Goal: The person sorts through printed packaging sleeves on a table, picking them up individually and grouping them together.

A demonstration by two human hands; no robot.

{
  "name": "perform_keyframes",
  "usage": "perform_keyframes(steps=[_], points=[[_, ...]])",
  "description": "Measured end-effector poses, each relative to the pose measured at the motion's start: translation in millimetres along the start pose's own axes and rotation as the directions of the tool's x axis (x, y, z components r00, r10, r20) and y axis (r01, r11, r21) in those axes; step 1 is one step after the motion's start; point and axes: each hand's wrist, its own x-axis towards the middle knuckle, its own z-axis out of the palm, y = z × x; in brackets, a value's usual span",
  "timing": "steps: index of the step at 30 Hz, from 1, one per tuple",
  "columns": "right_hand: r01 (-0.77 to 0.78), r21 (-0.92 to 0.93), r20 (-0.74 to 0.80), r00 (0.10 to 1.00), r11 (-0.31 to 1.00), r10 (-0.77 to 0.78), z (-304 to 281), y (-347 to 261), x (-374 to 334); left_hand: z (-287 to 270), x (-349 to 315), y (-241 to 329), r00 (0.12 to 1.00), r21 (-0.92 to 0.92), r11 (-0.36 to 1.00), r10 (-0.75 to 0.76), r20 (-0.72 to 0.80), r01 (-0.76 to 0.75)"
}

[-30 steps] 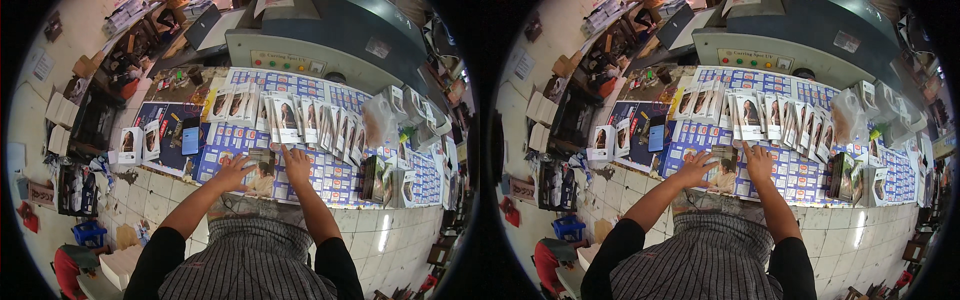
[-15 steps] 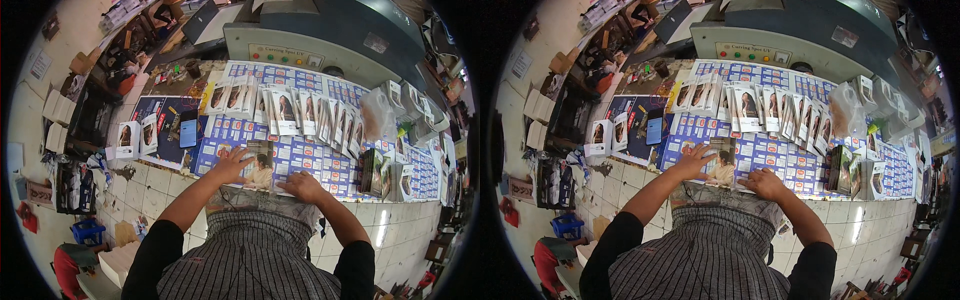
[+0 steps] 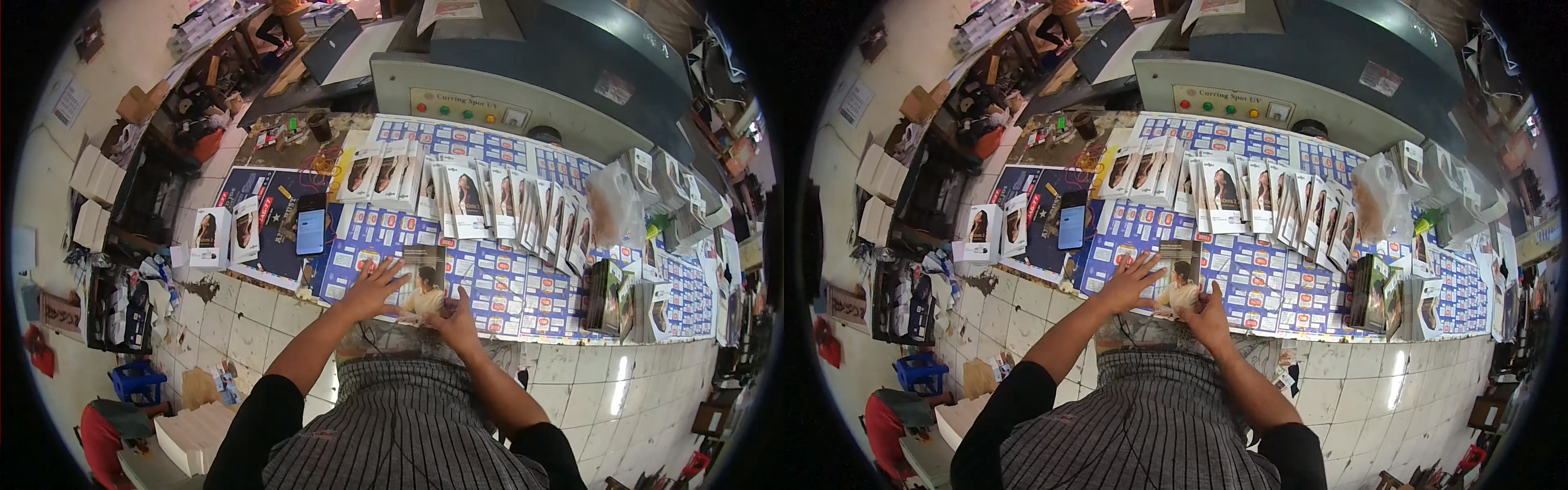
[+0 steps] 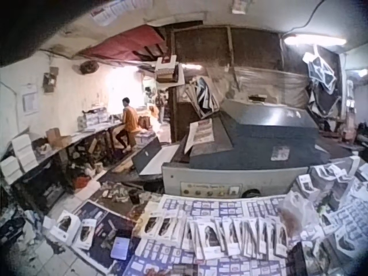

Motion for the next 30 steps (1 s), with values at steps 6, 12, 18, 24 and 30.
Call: perform_keyframes(steps=[6,12,18,24,30], points=[[0.395,-0.402,-0.008,0.900,0.826,-0.435,5.4,-22.0,-11.0,3.7,-3.5,-1.4,0.999,0.009,1.000,-0.024,-0.034,0.024],[0.441,-0.647,-0.208,0.682,0.622,-0.701,-31.3,-88.3,42.0,-3.2,-3.0,4.9,0.995,0.003,0.999,-0.039,-0.088,0.040],[0.166,-0.822,-0.189,0.823,0.545,-0.536,-49.9,-41.5,124.5,3.7,9.0,7.5,0.996,0.008,1.000,0.019,-0.089,-0.018],[0.136,-0.735,-0.328,0.786,0.665,-0.524,-96.8,-64.5,90.0,4.6,1.7,3.6,0.995,0.002,0.997,-0.072,-0.072,0.072],[-0.444,-0.671,-0.739,0.334,0.594,-0.585,-286.6,-8.0,34.6,2.8,1.7,0.9,0.994,0.041,0.997,-0.061,-0.092,0.065]])
